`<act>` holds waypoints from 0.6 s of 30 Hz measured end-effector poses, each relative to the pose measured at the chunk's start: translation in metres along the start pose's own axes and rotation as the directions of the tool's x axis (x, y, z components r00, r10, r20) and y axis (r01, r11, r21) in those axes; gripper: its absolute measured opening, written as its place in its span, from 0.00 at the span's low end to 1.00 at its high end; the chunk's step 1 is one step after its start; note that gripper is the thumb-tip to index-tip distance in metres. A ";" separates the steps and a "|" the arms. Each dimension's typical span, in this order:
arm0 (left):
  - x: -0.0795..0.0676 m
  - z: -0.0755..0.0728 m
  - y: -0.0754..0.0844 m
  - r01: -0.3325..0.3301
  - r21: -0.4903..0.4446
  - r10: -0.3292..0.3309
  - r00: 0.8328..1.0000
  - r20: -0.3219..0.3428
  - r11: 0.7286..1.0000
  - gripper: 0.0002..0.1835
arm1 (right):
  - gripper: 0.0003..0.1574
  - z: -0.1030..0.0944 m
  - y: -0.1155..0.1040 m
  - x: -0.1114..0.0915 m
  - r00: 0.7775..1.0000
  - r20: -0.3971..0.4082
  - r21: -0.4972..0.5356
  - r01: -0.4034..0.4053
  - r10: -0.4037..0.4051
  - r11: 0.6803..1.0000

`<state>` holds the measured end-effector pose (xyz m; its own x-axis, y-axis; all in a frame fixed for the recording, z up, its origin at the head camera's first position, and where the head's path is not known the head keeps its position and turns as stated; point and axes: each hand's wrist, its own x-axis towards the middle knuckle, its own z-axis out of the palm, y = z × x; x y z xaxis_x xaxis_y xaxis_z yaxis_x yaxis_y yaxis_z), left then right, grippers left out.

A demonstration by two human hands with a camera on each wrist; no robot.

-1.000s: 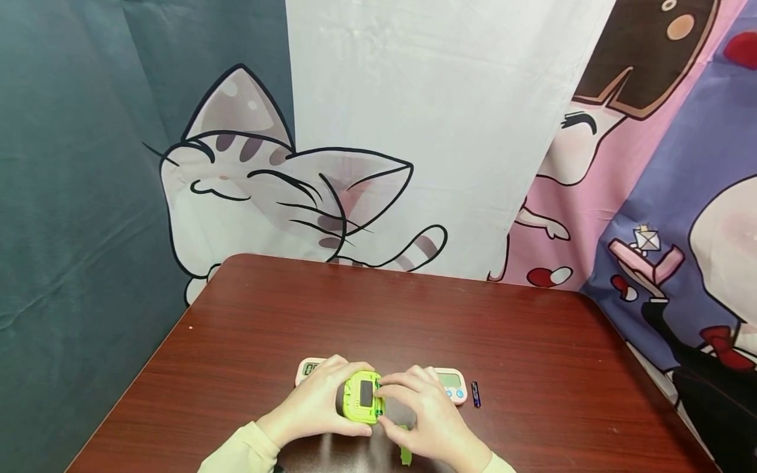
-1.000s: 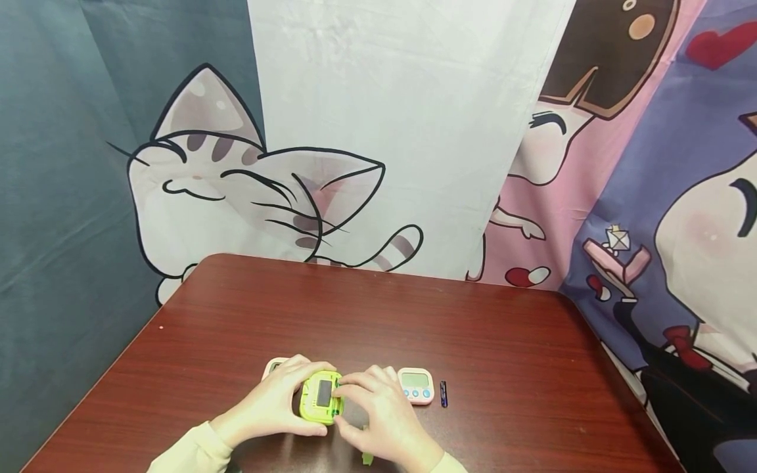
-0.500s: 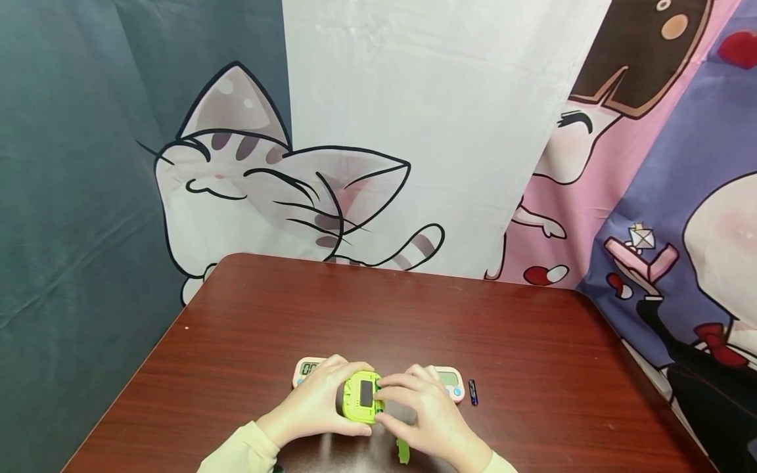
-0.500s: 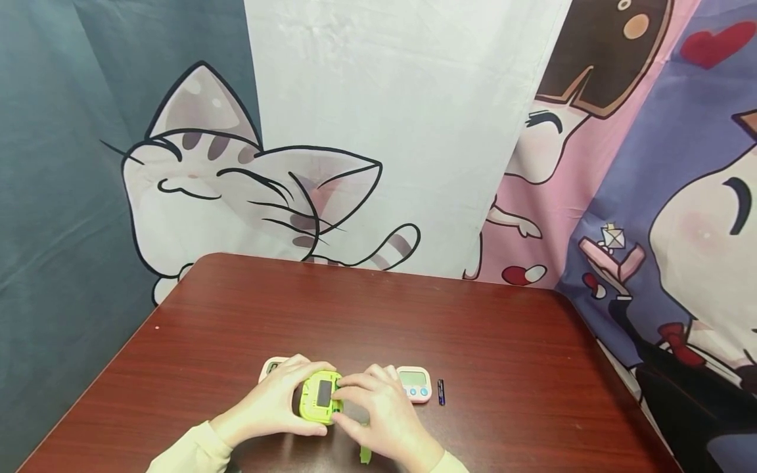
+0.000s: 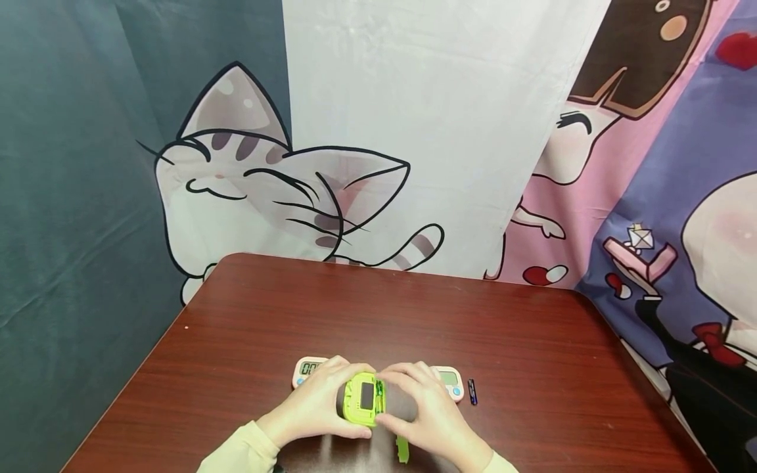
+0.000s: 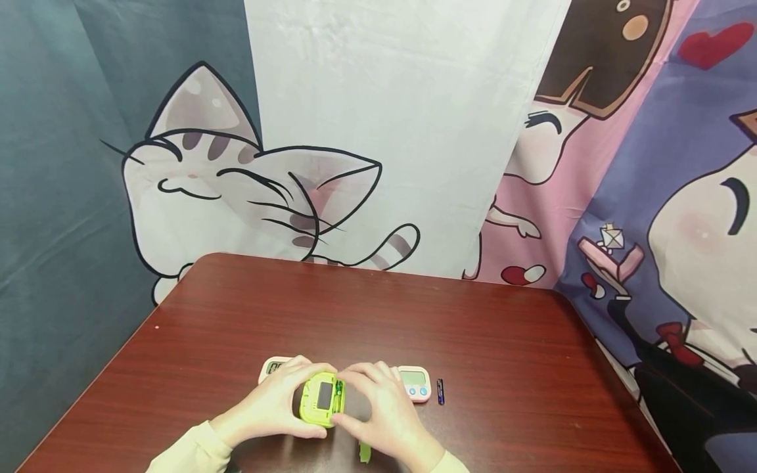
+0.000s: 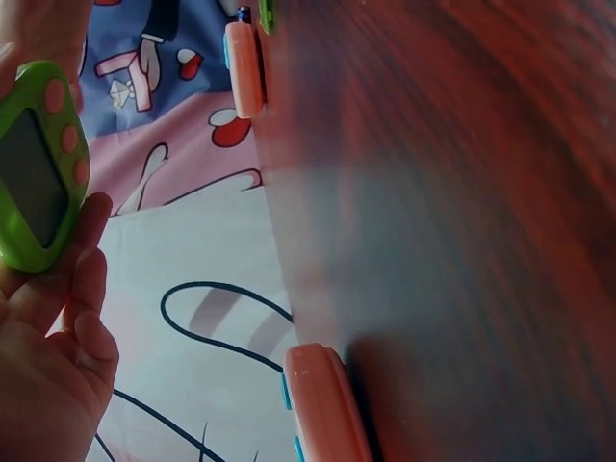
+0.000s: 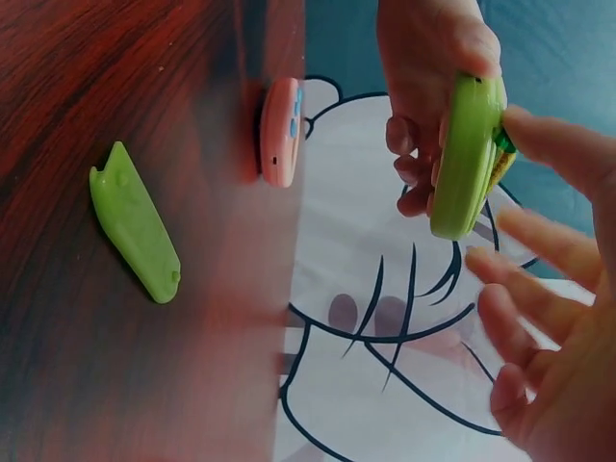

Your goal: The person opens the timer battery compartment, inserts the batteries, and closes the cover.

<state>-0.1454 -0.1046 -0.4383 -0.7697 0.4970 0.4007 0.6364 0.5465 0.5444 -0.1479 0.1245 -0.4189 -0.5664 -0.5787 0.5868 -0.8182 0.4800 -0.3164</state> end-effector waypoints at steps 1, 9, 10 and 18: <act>0.000 0.000 0.000 -0.006 -0.003 0.006 1.000 0.006 1.000 0.39 | 0.36 -0.001 0.000 -0.001 0.999 0.021 0.006 -0.037 0.037 0.999; -0.001 0.000 0.001 -0.092 -0.007 0.092 0.995 0.025 0.996 0.39 | 0.41 -0.001 0.001 -0.005 0.971 0.158 0.059 -0.190 0.179 0.980; -0.002 0.000 0.001 -0.099 -0.004 0.099 0.995 0.024 0.995 0.39 | 0.40 -0.001 0.001 -0.005 0.971 0.162 0.071 -0.187 0.173 0.980; -0.003 0.000 0.001 -0.087 0.006 0.087 0.996 0.033 0.996 0.38 | 0.32 0.001 0.004 -0.005 0.983 0.135 0.130 -0.146 0.129 0.981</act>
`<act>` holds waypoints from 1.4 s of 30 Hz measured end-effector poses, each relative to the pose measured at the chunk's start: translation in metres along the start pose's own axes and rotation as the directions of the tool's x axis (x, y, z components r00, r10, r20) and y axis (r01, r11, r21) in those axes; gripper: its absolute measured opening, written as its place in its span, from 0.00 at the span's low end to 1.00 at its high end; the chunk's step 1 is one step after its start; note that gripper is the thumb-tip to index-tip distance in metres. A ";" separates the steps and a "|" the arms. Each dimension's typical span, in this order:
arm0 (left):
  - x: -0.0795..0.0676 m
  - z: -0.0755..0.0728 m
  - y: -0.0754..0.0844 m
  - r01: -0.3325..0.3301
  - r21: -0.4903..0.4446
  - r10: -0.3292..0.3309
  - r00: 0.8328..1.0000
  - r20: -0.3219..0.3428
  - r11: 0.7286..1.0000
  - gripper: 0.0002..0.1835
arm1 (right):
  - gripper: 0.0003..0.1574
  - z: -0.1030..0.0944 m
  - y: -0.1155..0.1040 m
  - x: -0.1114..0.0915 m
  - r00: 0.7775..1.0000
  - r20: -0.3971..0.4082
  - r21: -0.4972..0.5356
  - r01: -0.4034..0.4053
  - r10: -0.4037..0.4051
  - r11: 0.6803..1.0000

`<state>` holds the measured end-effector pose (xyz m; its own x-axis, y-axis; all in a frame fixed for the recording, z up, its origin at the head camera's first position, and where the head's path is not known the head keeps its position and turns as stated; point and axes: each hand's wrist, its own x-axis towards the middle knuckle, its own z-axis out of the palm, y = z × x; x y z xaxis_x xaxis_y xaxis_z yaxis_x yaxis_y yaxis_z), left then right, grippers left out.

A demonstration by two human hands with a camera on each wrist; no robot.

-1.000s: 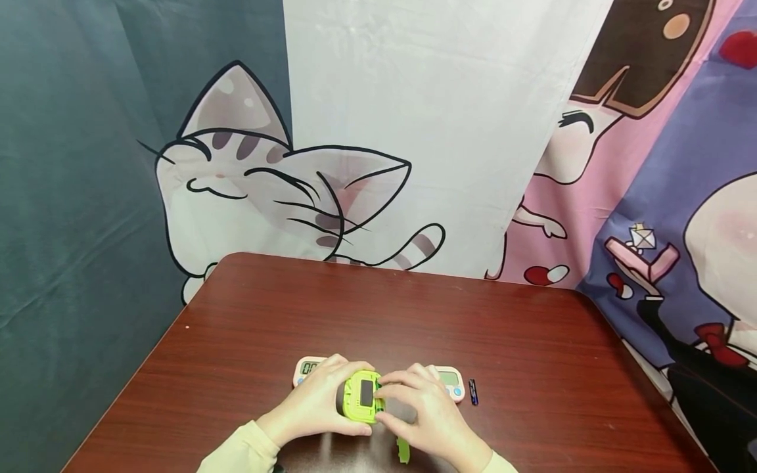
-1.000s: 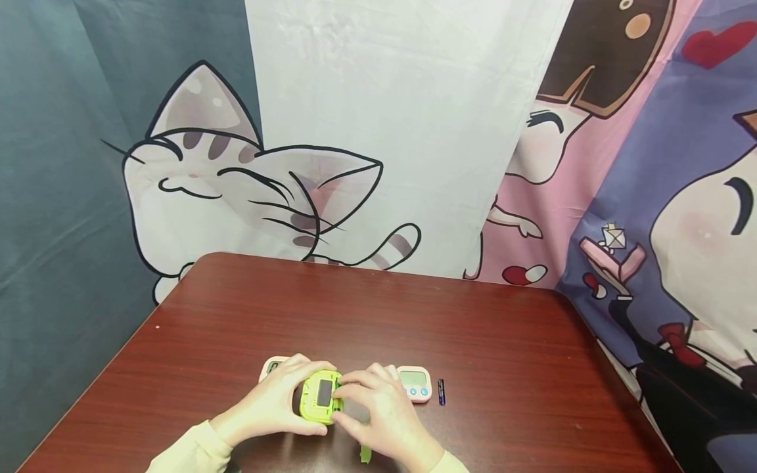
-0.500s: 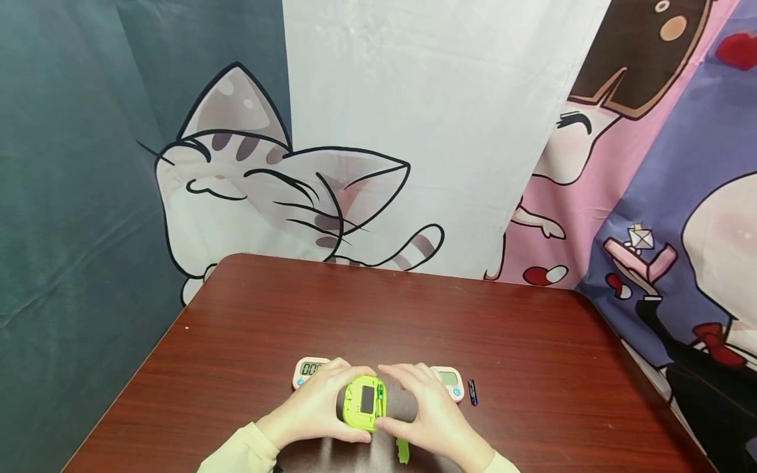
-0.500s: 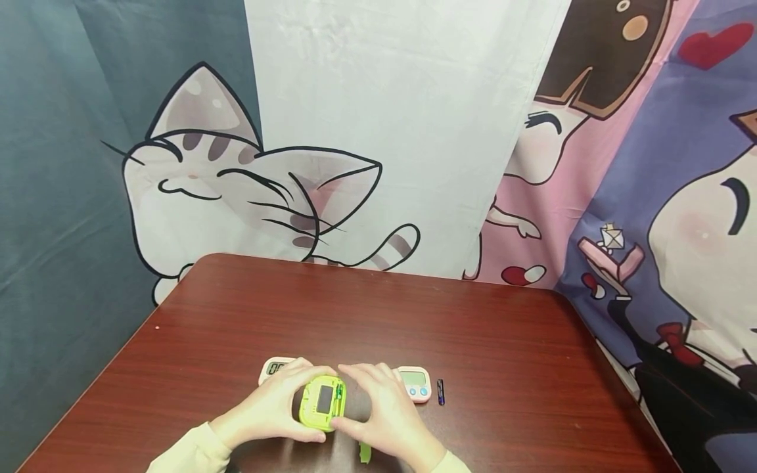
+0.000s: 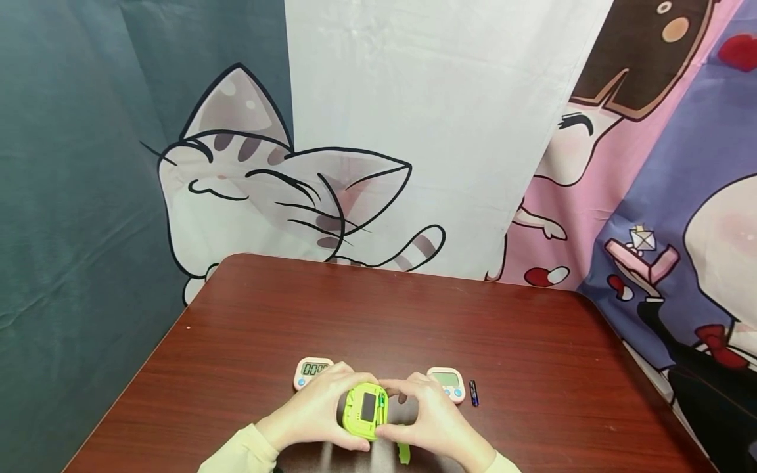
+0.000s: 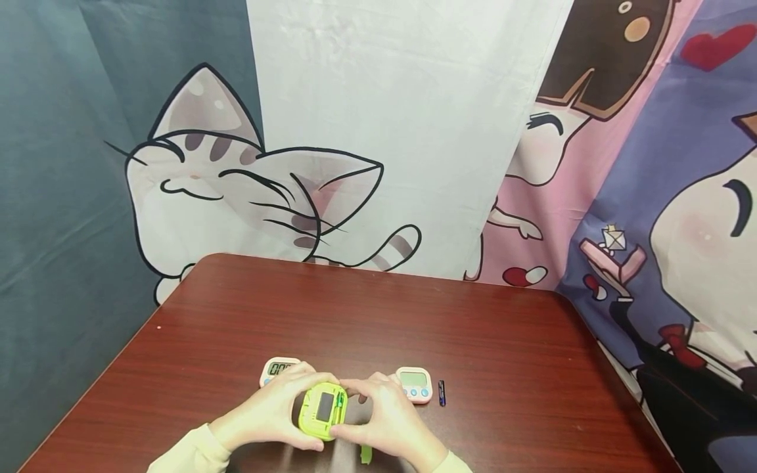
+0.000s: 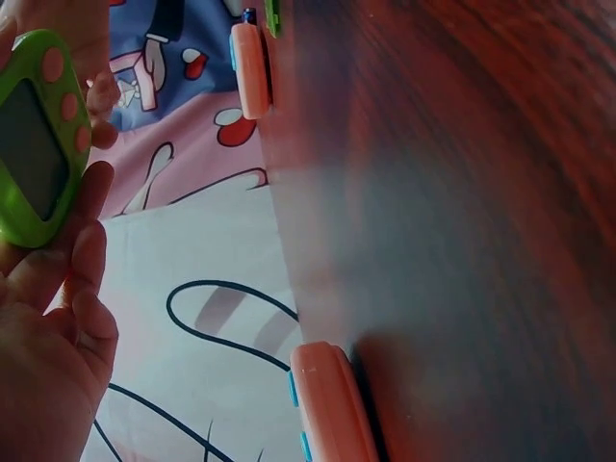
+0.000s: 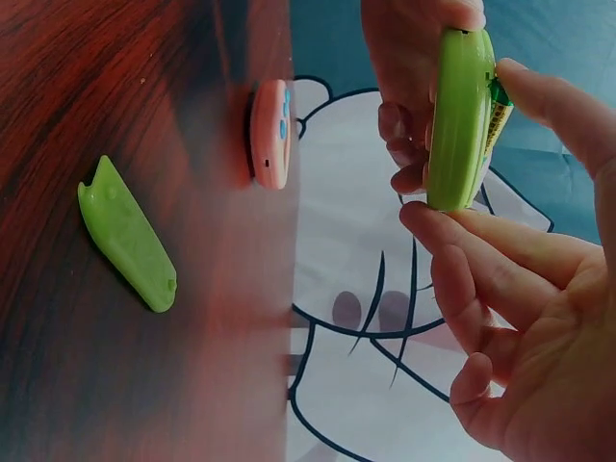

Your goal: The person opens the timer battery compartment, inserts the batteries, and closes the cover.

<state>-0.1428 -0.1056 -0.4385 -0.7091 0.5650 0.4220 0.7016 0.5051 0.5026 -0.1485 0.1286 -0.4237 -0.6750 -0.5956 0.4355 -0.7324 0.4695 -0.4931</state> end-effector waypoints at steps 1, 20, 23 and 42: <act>0.000 0.000 0.000 0.004 -0.001 -0.004 1.000 0.000 1.000 0.39 | 0.31 0.000 0.000 0.000 1.000 -0.007 -0.002 0.003 -0.003 1.000; 0.001 0.003 0.006 -0.027 0.032 0.028 0.999 -0.036 0.999 0.40 | 0.30 -0.001 0.002 -0.003 0.973 0.149 0.319 -0.213 0.174 0.924; 0.001 0.004 0.007 -0.030 0.026 0.031 0.999 -0.044 0.999 0.41 | 0.30 -0.001 0.003 -0.002 0.978 0.145 0.341 -0.191 0.149 0.920; 0.004 0.005 0.010 -0.095 0.184 0.122 0.983 -0.140 0.978 0.42 | 0.30 0.002 0.001 0.000 0.972 0.184 0.584 -0.229 0.148 0.779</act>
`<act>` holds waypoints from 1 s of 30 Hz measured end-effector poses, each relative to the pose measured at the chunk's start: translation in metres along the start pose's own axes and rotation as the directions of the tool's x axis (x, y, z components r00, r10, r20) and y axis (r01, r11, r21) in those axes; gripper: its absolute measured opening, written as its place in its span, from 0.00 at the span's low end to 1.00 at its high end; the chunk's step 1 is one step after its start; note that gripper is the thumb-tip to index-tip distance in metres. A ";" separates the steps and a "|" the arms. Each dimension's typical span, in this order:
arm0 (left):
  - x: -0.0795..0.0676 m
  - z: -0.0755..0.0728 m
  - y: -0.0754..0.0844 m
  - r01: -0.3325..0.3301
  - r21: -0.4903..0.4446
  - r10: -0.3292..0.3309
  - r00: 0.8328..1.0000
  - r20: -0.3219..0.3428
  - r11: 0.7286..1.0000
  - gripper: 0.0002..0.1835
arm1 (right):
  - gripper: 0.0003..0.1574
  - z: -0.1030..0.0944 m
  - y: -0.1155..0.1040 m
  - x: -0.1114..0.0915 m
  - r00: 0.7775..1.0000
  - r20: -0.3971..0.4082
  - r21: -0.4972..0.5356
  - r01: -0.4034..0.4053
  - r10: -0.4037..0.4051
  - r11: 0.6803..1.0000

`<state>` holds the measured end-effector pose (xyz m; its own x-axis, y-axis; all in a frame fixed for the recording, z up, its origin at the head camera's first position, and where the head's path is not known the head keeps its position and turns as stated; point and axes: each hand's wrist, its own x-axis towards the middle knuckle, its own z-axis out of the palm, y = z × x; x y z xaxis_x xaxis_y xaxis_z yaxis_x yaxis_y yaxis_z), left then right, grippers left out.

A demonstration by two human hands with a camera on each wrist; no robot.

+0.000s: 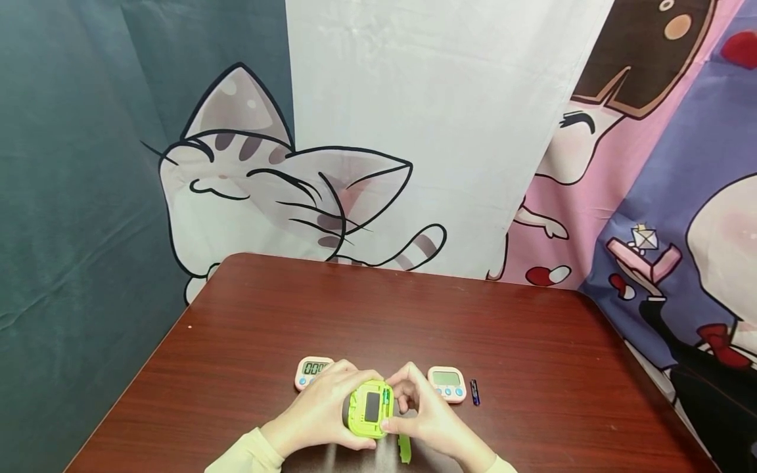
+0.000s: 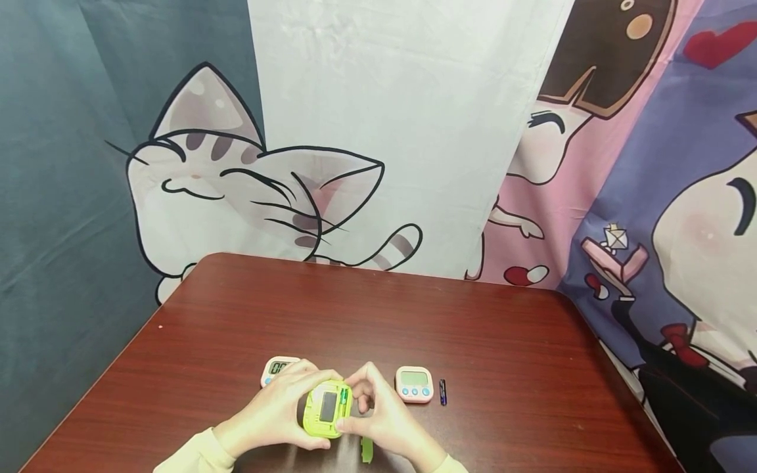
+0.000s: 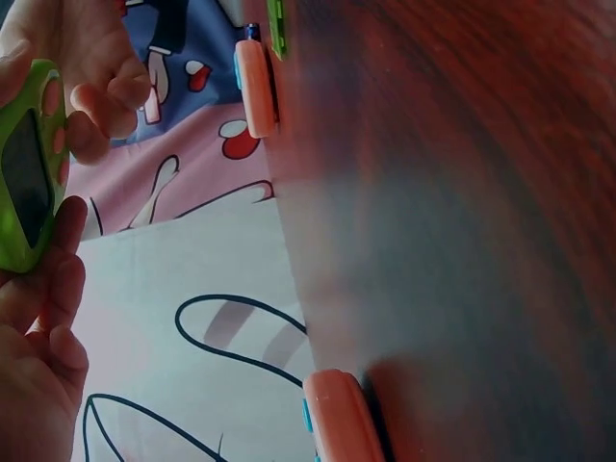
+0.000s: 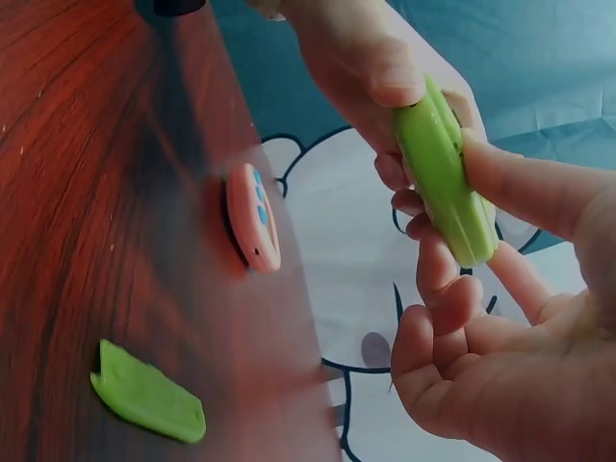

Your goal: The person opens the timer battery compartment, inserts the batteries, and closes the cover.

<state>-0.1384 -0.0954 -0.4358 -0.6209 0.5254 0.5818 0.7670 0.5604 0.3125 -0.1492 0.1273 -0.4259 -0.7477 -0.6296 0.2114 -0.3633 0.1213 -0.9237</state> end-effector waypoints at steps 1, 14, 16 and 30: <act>0.000 0.000 0.000 0.002 -0.003 -0.002 1.000 0.000 1.000 0.42 | 0.30 0.000 0.000 0.000 1.000 -0.002 0.001 -0.008 0.008 1.000; -0.003 0.002 -0.001 0.055 -0.029 -0.055 0.999 -0.002 0.998 0.42 | 0.31 -0.003 -0.003 -0.001 0.999 -0.039 -0.210 0.018 -0.027 0.977; -0.004 0.002 -0.001 0.056 -0.022 -0.056 0.998 -0.002 0.998 0.42 | 0.29 -0.003 -0.003 -0.002 0.998 -0.052 -0.257 0.005 -0.019 0.966; -0.006 -0.002 -0.001 0.146 -0.041 -0.146 0.989 0.018 0.988 0.44 | 0.13 -0.007 0.013 -0.010 0.994 -0.041 -0.421 -0.110 0.103 0.900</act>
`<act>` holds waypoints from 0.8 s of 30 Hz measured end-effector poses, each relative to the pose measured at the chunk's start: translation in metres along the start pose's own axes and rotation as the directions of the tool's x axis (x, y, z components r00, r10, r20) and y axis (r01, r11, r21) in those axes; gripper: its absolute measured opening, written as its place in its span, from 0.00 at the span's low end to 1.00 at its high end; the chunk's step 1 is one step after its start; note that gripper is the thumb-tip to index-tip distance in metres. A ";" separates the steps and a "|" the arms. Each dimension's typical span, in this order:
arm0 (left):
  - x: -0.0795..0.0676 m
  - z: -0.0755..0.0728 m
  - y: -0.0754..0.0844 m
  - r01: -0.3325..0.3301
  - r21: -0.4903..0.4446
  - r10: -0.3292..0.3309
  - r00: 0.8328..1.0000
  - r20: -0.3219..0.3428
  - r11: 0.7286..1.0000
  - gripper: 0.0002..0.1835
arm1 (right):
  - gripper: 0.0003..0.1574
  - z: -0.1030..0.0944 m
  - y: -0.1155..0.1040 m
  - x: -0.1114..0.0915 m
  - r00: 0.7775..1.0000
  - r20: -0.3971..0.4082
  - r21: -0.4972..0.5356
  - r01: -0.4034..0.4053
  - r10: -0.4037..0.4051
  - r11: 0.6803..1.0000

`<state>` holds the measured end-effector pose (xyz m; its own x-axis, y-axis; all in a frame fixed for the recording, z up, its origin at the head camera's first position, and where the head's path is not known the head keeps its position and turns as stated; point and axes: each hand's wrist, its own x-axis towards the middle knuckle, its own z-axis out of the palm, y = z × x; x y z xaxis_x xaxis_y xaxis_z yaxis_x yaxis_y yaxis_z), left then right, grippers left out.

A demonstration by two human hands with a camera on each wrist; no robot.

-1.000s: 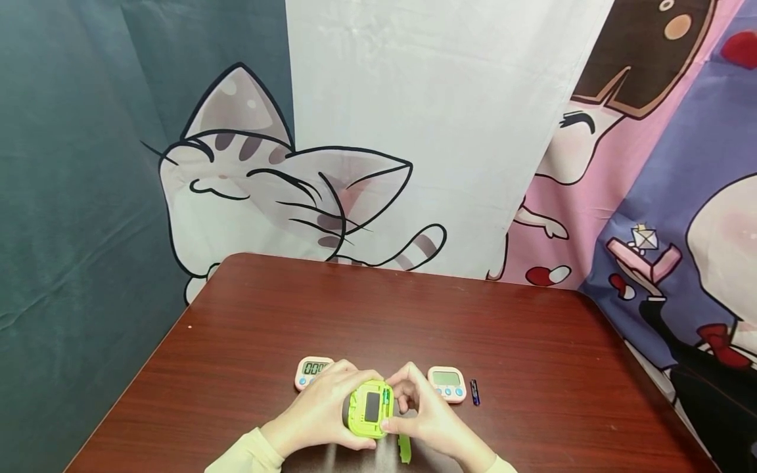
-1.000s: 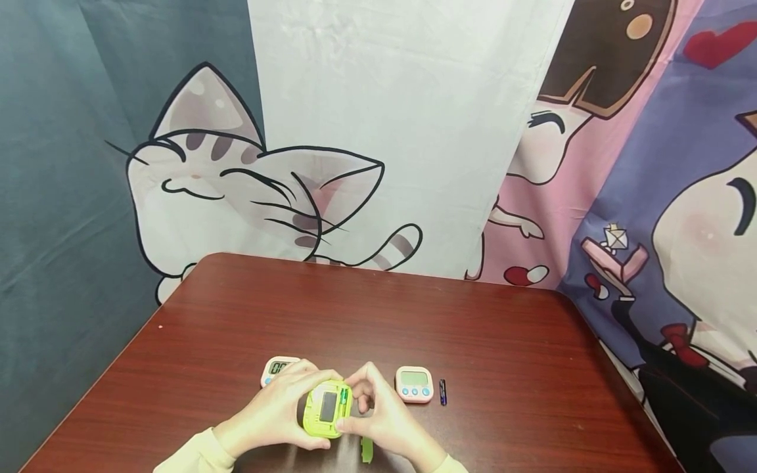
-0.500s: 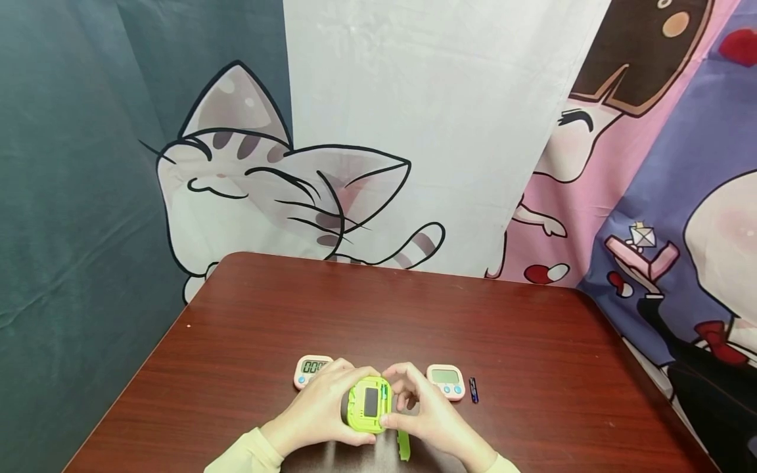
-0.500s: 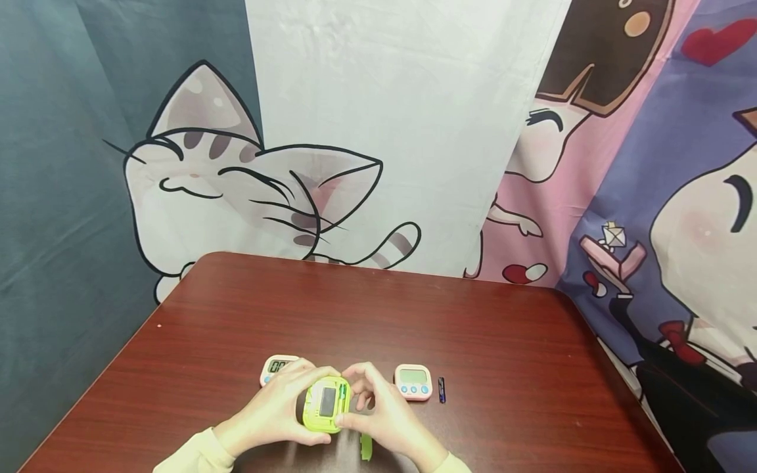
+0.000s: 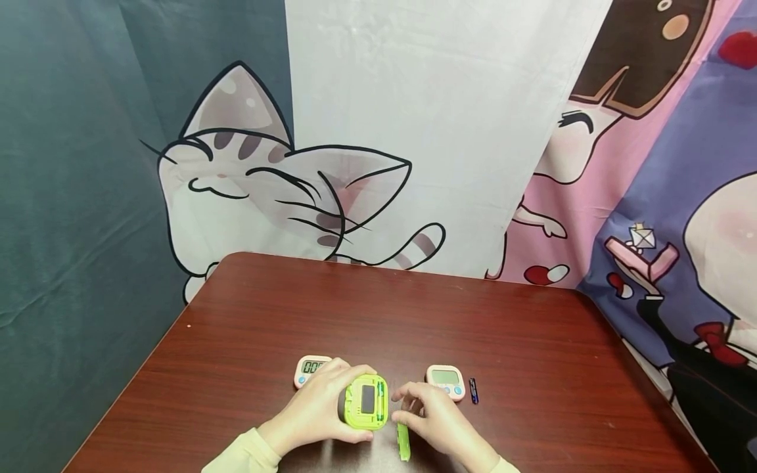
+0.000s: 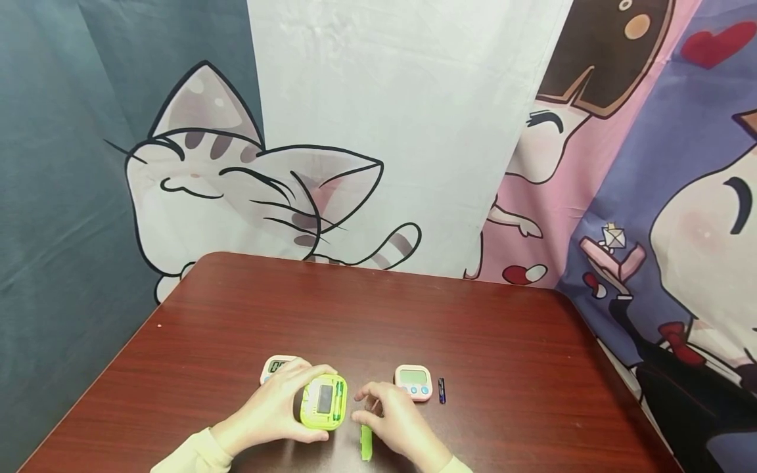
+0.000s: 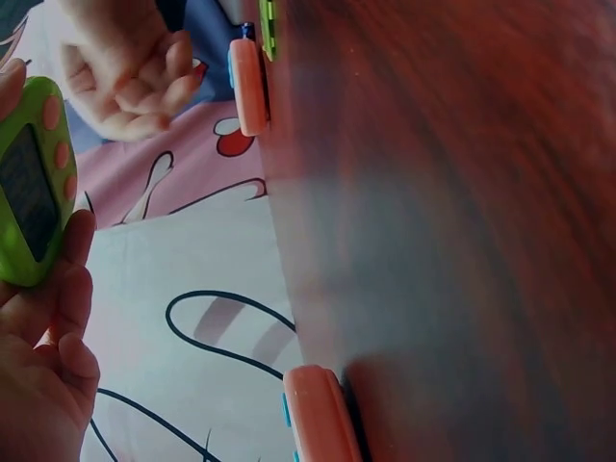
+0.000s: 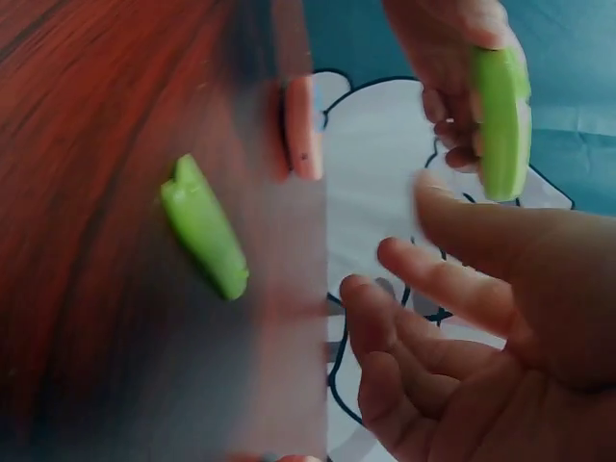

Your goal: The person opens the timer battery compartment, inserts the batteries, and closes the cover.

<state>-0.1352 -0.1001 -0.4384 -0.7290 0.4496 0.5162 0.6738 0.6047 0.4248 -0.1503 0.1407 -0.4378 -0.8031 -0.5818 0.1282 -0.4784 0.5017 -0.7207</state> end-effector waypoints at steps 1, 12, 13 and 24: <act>0.000 0.000 0.000 0.004 -0.001 -0.004 1.000 0.002 1.000 0.44 | 0.14 0.001 0.002 0.000 1.000 0.014 -0.034 0.004 -0.003 0.999; 0.000 -0.002 0.000 0.032 -0.018 -0.032 0.999 0.023 0.999 0.43 | 0.42 0.007 0.005 -0.005 0.990 0.142 -0.194 0.000 0.028 0.981; 0.000 -0.002 0.000 0.031 -0.017 -0.031 0.999 0.022 0.999 0.43 | 0.43 0.008 0.005 -0.005 0.989 0.144 -0.187 -0.004 0.031 0.982; -0.001 -0.001 -0.001 0.013 -0.001 -0.013 1.000 0.007 1.000 0.43 | 0.22 0.015 0.010 -0.005 0.991 0.121 -0.202 0.082 -0.058 0.976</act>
<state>-0.1346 -0.1018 -0.4384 -0.7382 0.4464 0.5056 0.6646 0.6096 0.4320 -0.1456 0.1386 -0.4557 -0.7251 -0.6832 0.0860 -0.6043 0.5715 -0.5551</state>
